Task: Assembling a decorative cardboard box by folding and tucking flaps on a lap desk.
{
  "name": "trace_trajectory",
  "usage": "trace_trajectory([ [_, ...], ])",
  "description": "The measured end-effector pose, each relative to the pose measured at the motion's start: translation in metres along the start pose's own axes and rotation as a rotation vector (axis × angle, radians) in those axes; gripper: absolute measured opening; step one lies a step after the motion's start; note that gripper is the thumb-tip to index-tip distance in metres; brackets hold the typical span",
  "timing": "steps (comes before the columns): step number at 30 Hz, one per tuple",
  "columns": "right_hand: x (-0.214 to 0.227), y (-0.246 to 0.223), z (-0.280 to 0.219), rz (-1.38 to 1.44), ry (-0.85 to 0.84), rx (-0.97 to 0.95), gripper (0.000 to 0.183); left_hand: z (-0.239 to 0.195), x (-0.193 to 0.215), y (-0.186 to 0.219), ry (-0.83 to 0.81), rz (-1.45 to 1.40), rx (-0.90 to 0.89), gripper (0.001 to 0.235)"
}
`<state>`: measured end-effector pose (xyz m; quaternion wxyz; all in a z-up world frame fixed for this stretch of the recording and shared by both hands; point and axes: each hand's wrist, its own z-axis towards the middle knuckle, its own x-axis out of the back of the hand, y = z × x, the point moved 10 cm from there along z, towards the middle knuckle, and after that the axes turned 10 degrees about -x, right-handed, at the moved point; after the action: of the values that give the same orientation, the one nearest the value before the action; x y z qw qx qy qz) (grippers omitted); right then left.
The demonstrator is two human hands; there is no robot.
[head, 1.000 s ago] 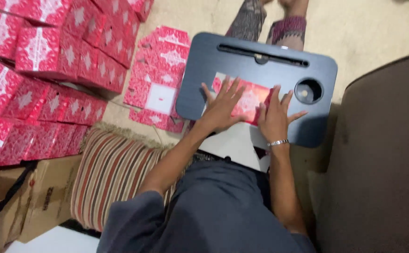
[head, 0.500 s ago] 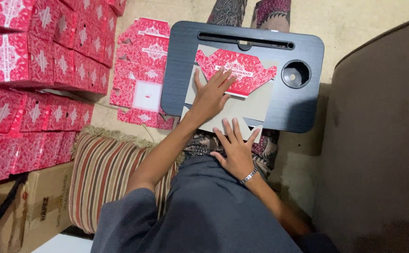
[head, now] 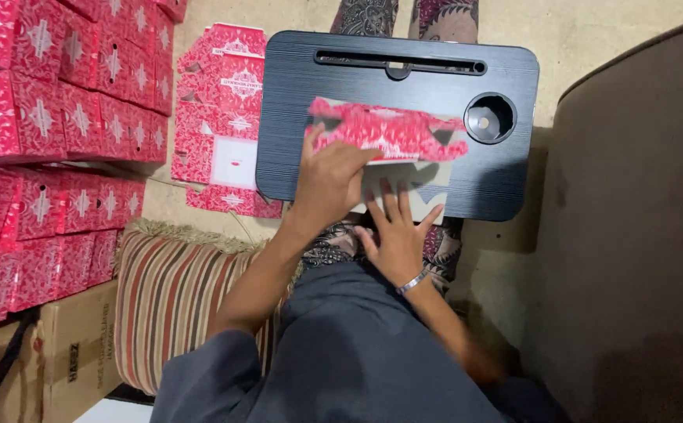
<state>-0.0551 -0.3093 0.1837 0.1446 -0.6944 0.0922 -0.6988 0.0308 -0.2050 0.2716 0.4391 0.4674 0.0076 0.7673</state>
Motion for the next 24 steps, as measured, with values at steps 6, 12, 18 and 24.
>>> trace_trajectory([
  [6, 0.016, 0.020, 0.015, -0.065, -0.178, 0.087, 0.050, -0.022, -0.039, -0.007, -0.264, -0.085, 0.059, 0.026],
  [12, 0.096, 0.000, 0.036, 0.428, -0.216, 0.126, 0.029, -0.061, -0.084, -0.018, -0.499, -0.160, 0.165, 0.029],
  [18, 0.032, -0.017, 0.126, 0.346, -0.120, 0.081, 0.049, -0.055, -0.068, -0.006, -0.532, -0.110, 0.071, 0.037],
  [24, -0.036, 0.001, 0.135, 0.229, -0.181, 0.003, 0.053, -0.063, -0.080, -0.058, -0.491, 0.025, 0.166, 0.021],
])
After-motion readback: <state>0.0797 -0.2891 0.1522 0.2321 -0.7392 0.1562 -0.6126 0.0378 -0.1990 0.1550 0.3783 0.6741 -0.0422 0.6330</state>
